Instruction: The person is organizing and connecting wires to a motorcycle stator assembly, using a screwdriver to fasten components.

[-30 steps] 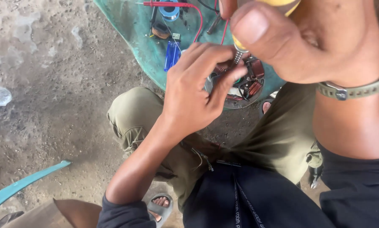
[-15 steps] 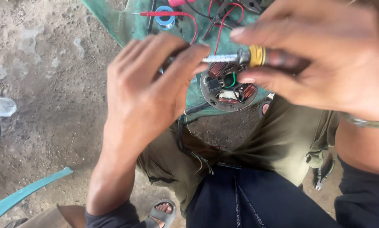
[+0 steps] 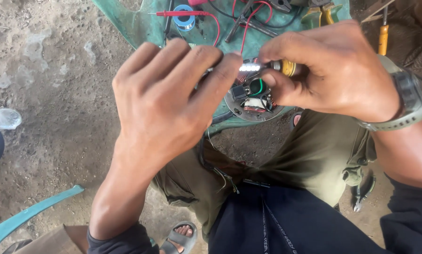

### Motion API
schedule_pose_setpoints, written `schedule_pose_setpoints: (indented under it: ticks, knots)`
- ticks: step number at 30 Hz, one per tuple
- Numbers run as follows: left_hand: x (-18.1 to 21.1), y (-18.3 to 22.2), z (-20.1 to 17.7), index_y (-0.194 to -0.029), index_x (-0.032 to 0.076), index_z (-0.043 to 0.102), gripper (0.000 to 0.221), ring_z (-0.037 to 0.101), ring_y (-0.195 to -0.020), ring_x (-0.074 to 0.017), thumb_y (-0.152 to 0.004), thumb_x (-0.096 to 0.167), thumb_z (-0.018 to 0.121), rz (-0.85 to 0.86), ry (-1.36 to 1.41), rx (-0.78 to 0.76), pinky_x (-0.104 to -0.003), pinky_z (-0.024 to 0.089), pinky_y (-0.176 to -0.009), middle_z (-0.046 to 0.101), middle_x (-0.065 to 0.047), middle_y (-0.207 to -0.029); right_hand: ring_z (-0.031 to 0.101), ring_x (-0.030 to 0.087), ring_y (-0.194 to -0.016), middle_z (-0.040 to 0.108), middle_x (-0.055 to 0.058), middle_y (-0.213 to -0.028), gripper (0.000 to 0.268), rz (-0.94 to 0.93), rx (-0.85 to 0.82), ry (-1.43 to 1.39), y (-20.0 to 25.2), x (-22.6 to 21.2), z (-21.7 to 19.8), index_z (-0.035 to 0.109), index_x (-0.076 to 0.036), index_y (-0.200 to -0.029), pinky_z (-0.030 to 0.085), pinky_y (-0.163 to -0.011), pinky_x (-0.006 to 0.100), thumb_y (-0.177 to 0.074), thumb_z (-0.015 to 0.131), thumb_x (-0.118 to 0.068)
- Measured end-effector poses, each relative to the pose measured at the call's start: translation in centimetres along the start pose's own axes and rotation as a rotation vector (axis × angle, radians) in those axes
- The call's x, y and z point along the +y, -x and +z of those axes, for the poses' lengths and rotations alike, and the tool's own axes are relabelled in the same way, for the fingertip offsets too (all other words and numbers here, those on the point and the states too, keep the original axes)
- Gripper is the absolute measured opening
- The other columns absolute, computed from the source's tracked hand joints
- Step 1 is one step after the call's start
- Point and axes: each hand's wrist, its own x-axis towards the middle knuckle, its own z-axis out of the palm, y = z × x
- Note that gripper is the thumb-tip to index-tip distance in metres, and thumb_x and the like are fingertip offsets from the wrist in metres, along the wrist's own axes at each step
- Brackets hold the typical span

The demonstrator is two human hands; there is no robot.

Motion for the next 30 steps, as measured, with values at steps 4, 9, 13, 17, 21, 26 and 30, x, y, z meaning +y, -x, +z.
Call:
schedule_pose_setpoints:
  ticks: [4,9,13,17,21,26,30]
  knots:
    - [0.6,0.6,0.4,-0.102,0.011,0.070,0.026,0.041,-0.070,-0.0193,-0.114,0.002,0.049,-0.014,-0.054,-0.028,-0.032,0.028,-0.061,0.054,0.000,-0.088,0.058,0.021,-0.057,0.069,0.006,-0.081,0.025,-0.072,0.073,0.006,0.6,0.2,1.5,0.071,-0.001,-0.111,0.048,-0.053,0.038,-0.107,0.070,-0.026]
    - [0.9,1.2,1.8,-0.096,0.011,0.068,0.029,0.040,-0.069,-0.0187,-0.109,0.000,0.044,-0.035,-0.067,0.000,-0.032,0.025,-0.062,0.054,0.001,-0.085,0.046,0.016,-0.051,0.055,0.002,-0.068,0.020,-0.120,0.078,0.049,0.3,-0.2,2.3,0.067,-0.003,-0.105,0.041,-0.043,0.033,-0.108,0.064,-0.023]
    - [0.0,0.5,2.1,-0.100,0.012,0.072,0.021,0.056,-0.081,-0.0193,-0.111,0.006,0.056,0.016,-0.081,0.074,-0.034,0.038,-0.082,0.068,0.000,-0.096,0.043,0.009,-0.048,0.052,-0.004,-0.063,0.017,-0.117,0.080,0.030,1.3,0.8,2.9,0.069,-0.006,-0.109,0.040,-0.038,0.024,-0.109,0.069,-0.023]
    - [-0.4,-0.5,2.9,-0.105,0.015,0.074,0.013,0.062,-0.080,-0.0178,-0.111,0.007,0.065,0.031,-0.154,0.167,-0.035,0.037,-0.091,0.071,-0.001,-0.099,0.049,0.020,-0.057,0.062,0.008,-0.082,0.021,0.066,0.159,-0.074,1.2,0.8,2.4,0.065,0.000,-0.112,0.039,-0.056,0.036,-0.109,0.070,-0.020]
    - [0.1,2.3,4.7,-0.127,0.041,0.092,0.042,0.032,-0.145,-0.0192,-0.115,0.076,0.070,-0.313,-0.356,0.233,-0.045,0.032,-0.118,0.026,-0.003,-0.153,0.053,0.023,-0.072,0.068,0.015,-0.108,0.017,0.177,0.252,-0.224,0.6,-0.7,2.2,0.060,0.004,-0.122,0.043,-0.070,0.036,-0.112,0.066,-0.008]
    - [3.2,0.5,5.0,-0.155,0.017,0.036,0.058,0.048,-0.154,-0.0257,-0.116,0.058,0.050,-0.650,0.634,0.257,-0.045,0.044,-0.135,0.041,-0.012,-0.160,0.050,0.022,-0.081,0.057,0.019,-0.118,0.034,0.127,0.223,-0.316,-1.4,-2.6,2.4,0.043,0.005,-0.134,0.043,-0.086,0.044,-0.105,0.055,-0.008]
    - [3.5,-0.7,5.1,-0.137,-0.003,0.054,0.057,0.062,-0.135,-0.0281,-0.113,0.037,0.022,-0.729,1.080,0.010,-0.036,0.049,-0.114,0.063,-0.017,-0.141,0.056,0.022,-0.083,0.031,0.028,-0.146,0.073,0.111,0.054,-0.574,-1.3,-4.3,3.3,0.013,0.001,-0.157,0.059,-0.069,0.028,-0.094,0.050,0.009]
